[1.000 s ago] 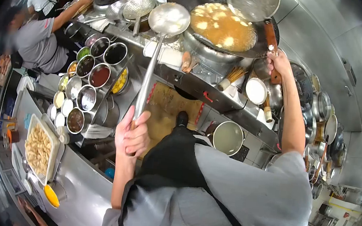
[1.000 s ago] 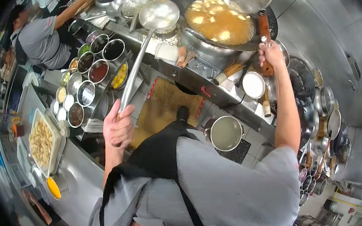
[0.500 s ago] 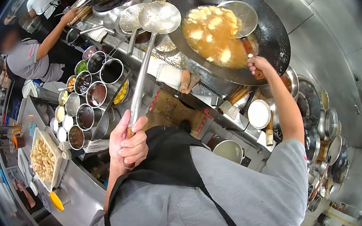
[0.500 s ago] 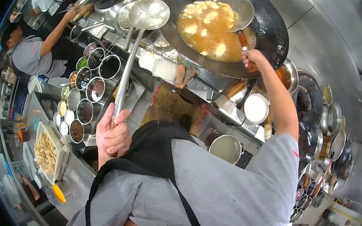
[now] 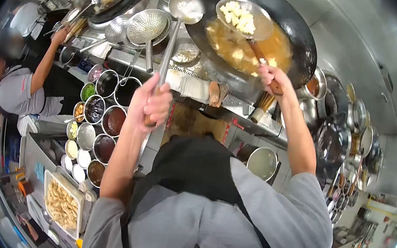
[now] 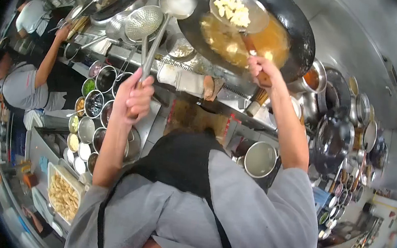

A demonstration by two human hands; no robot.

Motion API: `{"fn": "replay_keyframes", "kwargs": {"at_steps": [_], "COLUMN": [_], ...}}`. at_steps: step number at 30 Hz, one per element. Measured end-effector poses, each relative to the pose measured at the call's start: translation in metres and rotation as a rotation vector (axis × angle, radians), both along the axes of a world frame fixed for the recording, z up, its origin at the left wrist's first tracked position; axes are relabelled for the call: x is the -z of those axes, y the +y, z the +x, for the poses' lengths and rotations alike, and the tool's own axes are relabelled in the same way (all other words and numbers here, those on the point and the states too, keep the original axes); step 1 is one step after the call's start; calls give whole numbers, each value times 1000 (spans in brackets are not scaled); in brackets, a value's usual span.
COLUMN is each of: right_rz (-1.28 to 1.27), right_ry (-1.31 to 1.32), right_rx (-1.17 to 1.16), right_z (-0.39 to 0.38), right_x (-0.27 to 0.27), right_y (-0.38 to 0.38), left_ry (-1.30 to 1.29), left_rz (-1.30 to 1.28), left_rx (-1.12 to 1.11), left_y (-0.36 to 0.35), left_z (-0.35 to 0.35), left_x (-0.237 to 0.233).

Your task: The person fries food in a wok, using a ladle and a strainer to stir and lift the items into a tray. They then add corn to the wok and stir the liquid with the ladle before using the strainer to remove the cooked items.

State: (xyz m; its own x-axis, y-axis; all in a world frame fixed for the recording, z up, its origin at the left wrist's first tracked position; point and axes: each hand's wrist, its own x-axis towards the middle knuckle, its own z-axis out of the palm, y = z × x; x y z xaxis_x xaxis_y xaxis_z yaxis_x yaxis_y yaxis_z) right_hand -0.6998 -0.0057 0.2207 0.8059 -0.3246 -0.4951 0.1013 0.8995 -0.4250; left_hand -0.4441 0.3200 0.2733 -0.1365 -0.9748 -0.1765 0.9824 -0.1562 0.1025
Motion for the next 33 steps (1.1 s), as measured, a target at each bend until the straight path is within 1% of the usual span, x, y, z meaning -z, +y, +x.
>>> {"fn": "replay_keyframes", "kwargs": {"at_steps": [2, 3, 4, 6, 7, 8, 11, 12, 14, 15, 16, 18, 20, 22, 23, 24, 26, 27, 28, 30, 32, 33], "right_rz": [-214, -255, -254, -302, -282, -189, -204, -218, -300, -409, -406, -578, -613, -780, -842, -912, -933, -919, -919, -785, -774, -700], "right_ry": [166, 253, 255, 204, 145, 113, 193, 234, 408, 496, 501, 682, 699, 770, 885, 950, 1016, 1008, 1003, 970, 931, 869], "right_rx": [105, 135, 147, 67, 103, 184, 251, 261, 283, 265, 276, 237, 209, 1, 33, -39, -173, -223, -230, -282, -347, -395], "right_z": [0, 0, -6, -25, -41, -48, -73, -83, -103, -113, -122, -137, -168, -195, -198, -203, -205, -207, -207, -205, -209, -208], "right_x": [-27, -37, -41, -51, -61, -65, -76, -74, -73, -73, -73, -72, -57, -48, -50, -55, -64, -66, -65, -65, -53, -48], "right_y": [16, 24, 22, 22, 29, 34, 44, 42, 41, 41, 41, 30, 2, -28, -32, -38, -48, -52, -53, -56, -59, -58], "left_ry": [-42, -1, 44, 45, 63, 21, -177, -176, -365, -404, -404, -458, -443, -484, -455, -458, -432, -408, -408, -425, -439, -460], "left_rz": [27, 11, 1, 32, 90, 72, 140, 139, 201, 227, 225, 204, 210, 209, 208, 212, 237, 234, 240, 250, 263, 250], "left_rx": [31, 69, 112, 152, 210, 254, 319, 333, 343, 327, 339, 320, 322, 298, 309, 302, 301, 303, 297, 279, 253, 254], "left_y": [-20, -32, -45, -77, -83, -92, -110, -114, -120, -121, -121, -122, -120, -116, -114, -112, -108, -104, -100, -90, -80, -76], "left_z": [19, 29, 37, 51, 49, 52, 64, 68, 74, 74, 76, 81, 82, 82, 82, 82, 81, 79, 77, 75, 72, 72], "left_x": [9, 13, 15, 14, 23, 29, 39, 41, 43, 40, 40, 40, 40, 37, 37, 36, 28, 25, 21, 13, 6, 3]}}
